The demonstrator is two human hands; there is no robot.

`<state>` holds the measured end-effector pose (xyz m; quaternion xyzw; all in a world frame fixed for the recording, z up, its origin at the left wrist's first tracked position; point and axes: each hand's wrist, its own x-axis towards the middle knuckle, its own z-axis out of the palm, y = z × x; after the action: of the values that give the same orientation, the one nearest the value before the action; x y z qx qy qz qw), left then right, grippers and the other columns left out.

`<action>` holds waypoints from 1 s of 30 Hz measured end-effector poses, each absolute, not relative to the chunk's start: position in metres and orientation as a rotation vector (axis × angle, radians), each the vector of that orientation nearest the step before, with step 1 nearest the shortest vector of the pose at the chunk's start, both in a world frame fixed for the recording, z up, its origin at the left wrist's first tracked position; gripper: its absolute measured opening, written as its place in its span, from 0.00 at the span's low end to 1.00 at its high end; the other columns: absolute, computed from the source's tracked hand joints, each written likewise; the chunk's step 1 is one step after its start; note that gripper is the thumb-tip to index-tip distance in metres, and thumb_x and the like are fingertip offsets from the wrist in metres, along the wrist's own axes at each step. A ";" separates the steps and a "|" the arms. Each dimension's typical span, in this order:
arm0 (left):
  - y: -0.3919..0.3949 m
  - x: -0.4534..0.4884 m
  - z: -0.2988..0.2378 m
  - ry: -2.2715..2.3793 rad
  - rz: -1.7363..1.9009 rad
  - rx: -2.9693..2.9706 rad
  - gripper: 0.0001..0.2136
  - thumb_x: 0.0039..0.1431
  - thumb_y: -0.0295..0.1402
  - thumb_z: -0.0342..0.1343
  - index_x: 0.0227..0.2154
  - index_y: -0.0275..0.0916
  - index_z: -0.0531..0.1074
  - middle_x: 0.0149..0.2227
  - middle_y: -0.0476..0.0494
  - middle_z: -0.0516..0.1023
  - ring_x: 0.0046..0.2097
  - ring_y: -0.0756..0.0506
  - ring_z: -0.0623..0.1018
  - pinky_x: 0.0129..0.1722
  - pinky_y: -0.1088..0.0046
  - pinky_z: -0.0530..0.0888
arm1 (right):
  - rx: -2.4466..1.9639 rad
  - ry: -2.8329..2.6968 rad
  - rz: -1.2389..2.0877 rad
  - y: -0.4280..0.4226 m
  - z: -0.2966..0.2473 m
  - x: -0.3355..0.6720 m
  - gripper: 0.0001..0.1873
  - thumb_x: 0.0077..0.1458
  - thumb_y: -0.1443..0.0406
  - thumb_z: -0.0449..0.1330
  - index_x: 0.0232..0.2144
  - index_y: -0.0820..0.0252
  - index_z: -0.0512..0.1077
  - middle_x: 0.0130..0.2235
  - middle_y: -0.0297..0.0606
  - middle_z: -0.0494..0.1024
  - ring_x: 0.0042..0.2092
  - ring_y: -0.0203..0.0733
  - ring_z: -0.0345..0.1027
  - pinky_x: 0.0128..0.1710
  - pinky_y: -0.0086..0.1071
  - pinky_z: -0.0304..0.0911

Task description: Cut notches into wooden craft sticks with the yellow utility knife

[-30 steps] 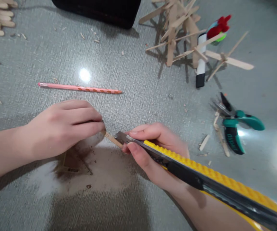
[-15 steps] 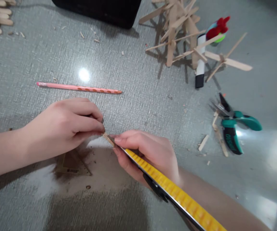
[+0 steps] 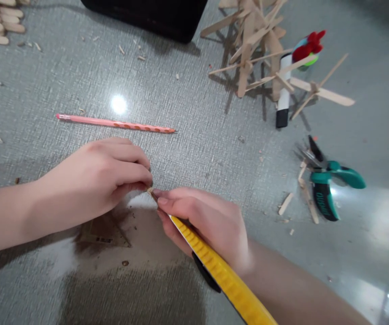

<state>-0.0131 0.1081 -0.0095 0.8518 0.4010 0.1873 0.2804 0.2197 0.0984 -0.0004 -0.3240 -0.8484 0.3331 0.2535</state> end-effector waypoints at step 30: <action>0.082 -0.011 -0.003 1.169 0.446 2.470 0.12 0.68 0.29 0.52 0.27 0.38 0.74 0.24 0.49 0.72 0.26 0.46 0.71 0.29 0.67 0.66 | -1.024 -2.165 0.948 0.097 -0.007 0.235 0.11 0.58 0.73 0.62 0.41 0.54 0.76 0.35 0.36 0.84 0.35 0.39 0.82 0.34 0.29 0.78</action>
<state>-0.0108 0.0820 -0.0028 0.8766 0.4150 0.1583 0.1852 0.2353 0.0969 -0.0066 -0.3818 -0.8072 0.3532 0.2791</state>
